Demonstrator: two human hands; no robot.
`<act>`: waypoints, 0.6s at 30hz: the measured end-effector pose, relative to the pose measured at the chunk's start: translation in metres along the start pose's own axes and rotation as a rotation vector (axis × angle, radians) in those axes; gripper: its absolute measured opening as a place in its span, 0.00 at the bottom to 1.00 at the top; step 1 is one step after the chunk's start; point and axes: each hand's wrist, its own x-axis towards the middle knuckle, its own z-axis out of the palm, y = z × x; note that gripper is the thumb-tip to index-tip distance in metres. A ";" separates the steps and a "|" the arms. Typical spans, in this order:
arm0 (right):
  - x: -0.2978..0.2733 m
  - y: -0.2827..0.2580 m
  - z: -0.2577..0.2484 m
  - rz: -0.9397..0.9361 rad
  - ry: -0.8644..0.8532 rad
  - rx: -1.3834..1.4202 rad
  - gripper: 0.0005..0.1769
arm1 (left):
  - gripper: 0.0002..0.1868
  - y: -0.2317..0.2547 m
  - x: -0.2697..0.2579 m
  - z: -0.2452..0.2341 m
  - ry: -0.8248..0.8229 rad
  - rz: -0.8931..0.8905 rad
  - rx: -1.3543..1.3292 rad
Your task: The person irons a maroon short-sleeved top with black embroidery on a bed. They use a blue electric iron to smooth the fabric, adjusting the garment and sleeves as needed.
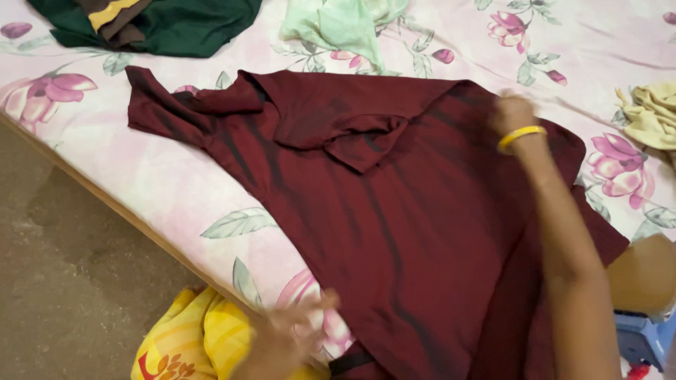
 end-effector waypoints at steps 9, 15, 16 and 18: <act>0.027 -0.249 -0.054 -0.377 -0.345 0.376 0.46 | 0.39 -0.041 0.220 -0.095 0.217 0.023 0.771; 0.041 -0.262 -0.022 -0.286 -0.160 0.364 0.40 | 0.47 -0.115 0.310 -0.150 0.427 -0.046 0.982; 0.043 -0.263 -0.018 -0.288 -0.117 0.371 0.37 | 0.47 -0.126 0.320 -0.157 0.446 -0.033 0.997; 0.042 -0.264 -0.009 -0.282 -0.046 0.381 0.31 | 0.46 -0.148 0.340 -0.164 0.468 -0.004 1.020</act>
